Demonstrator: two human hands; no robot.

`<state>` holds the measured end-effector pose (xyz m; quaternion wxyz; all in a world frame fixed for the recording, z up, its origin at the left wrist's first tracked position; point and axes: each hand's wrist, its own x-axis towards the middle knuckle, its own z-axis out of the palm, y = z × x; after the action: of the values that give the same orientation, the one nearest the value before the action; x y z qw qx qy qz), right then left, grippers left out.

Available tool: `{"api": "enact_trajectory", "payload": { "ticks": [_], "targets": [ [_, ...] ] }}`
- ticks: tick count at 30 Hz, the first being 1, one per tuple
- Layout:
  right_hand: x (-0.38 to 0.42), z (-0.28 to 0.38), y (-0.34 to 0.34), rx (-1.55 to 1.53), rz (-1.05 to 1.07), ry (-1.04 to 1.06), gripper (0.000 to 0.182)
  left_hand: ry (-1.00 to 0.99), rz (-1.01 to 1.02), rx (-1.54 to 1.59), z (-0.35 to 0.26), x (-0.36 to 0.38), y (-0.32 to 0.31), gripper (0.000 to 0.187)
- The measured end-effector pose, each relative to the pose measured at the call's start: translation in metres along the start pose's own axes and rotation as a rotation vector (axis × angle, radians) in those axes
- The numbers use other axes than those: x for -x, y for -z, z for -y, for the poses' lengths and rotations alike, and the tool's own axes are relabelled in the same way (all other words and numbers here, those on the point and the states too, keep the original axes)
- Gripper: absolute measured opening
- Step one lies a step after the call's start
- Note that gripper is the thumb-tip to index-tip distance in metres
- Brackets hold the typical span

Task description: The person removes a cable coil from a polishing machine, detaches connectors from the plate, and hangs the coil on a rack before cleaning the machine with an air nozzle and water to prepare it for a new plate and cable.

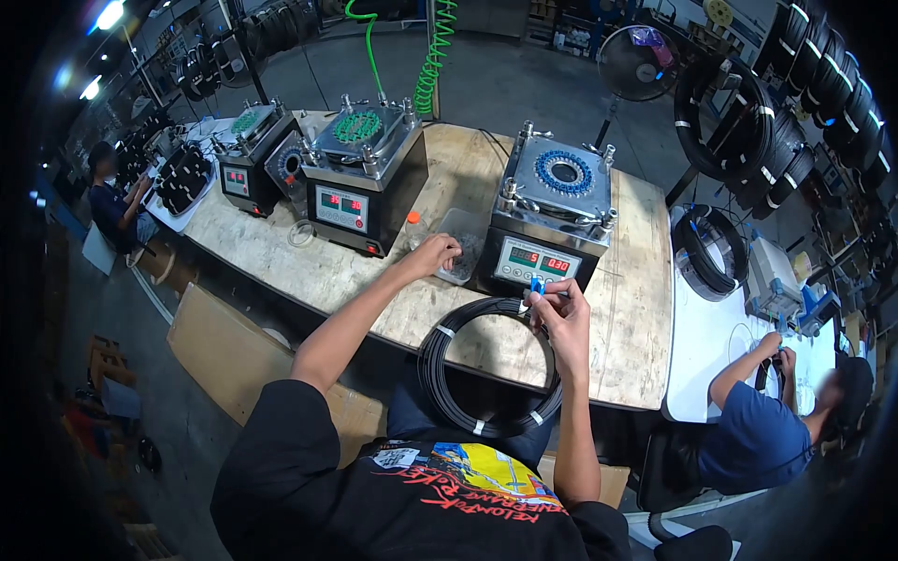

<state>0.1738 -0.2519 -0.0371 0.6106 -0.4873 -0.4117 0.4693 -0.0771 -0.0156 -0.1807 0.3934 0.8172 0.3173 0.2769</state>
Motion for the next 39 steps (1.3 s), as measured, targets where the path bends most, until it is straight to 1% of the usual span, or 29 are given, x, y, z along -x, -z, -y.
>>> {"api": "enact_trajectory", "payload": {
  "ticks": [3, 6, 9, 12, 15, 16, 18, 21, 22, 27, 30, 33, 34, 35, 38, 39],
  "targets": [
    [-0.001, -0.002, 0.001, 0.01, 0.011, 0.0, 0.018, 0.132, 0.02, 0.023, -0.015, -0.003, 0.002, 0.018],
    [0.0, 0.0, 0.0, -0.001, -0.001, 0.005, 0.017, 0.137, 0.004, 0.06, -0.015, -0.004, 0.001, 0.019],
    [-0.001, 0.0, 0.003, 0.019, -0.013, -0.014, 0.017, 0.199, -0.01, 0.198, -0.015, -0.004, -0.003, 0.014],
    [-0.002, 0.001, 0.004, 0.011, -0.013, -0.007, 0.017, 0.22, -0.011, 0.423, -0.015, -0.002, -0.003, 0.012],
    [-0.003, -0.002, 0.005, -0.008, -0.006, -0.014, 0.018, 0.176, -0.087, 0.516, -0.027, 0.001, 0.002, 0.014],
    [-0.003, 0.001, 0.004, -0.016, -0.007, -0.02, 0.019, 0.181, -0.072, 0.504, -0.035, 0.001, 0.007, 0.017],
    [-0.004, -0.003, 0.006, -0.034, 0.004, -0.01, 0.019, 0.113, -0.112, 0.564, -0.067, 0.004, 0.011, 0.022],
    [-0.003, 0.0, 0.004, -0.042, 0.005, -0.062, 0.019, 0.057, -0.099, 0.604, -0.088, -0.001, 0.006, 0.029],
    [-0.003, -0.001, 0.005, -0.042, 0.012, -0.045, 0.019, 0.001, -0.139, 0.614, -0.107, 0.0, 0.001, 0.025],
    [-0.002, -0.003, 0.006, -0.081, 0.018, -0.053, 0.018, -0.049, -0.119, 0.688, -0.155, -0.004, -0.026, 0.019],
    [-0.003, -0.007, 0.007, -0.078, 0.022, -0.047, 0.018, -0.057, -0.17, 0.735, -0.181, -0.008, -0.046, 0.015],
    [-0.002, -0.005, 0.004, -0.084, 0.004, -0.043, 0.018, -0.034, -0.164, 0.893, -0.204, -0.007, -0.062, 0.015],
    [-0.002, -0.006, 0.004, -0.073, 0.006, -0.036, 0.017, -0.027, -0.166, 0.941, -0.21, -0.006, -0.065, 0.015],
    [-0.003, -0.008, 0.005, -0.062, 0.008, -0.027, 0.017, 0.007, -0.113, 1.014, -0.211, -0.003, -0.067, 0.014],
    [-0.003, -0.005, 0.003, -0.023, -0.019, -0.033, 0.017, -0.061, -0.104, 0.974, -0.197, 0.001, -0.079, 0.017],
    [-0.003, -0.003, 0.002, -0.008, -0.033, -0.039, 0.017, -0.013, -0.108, 0.994, -0.198, 0.004, -0.079, 0.016]
  ]
}}
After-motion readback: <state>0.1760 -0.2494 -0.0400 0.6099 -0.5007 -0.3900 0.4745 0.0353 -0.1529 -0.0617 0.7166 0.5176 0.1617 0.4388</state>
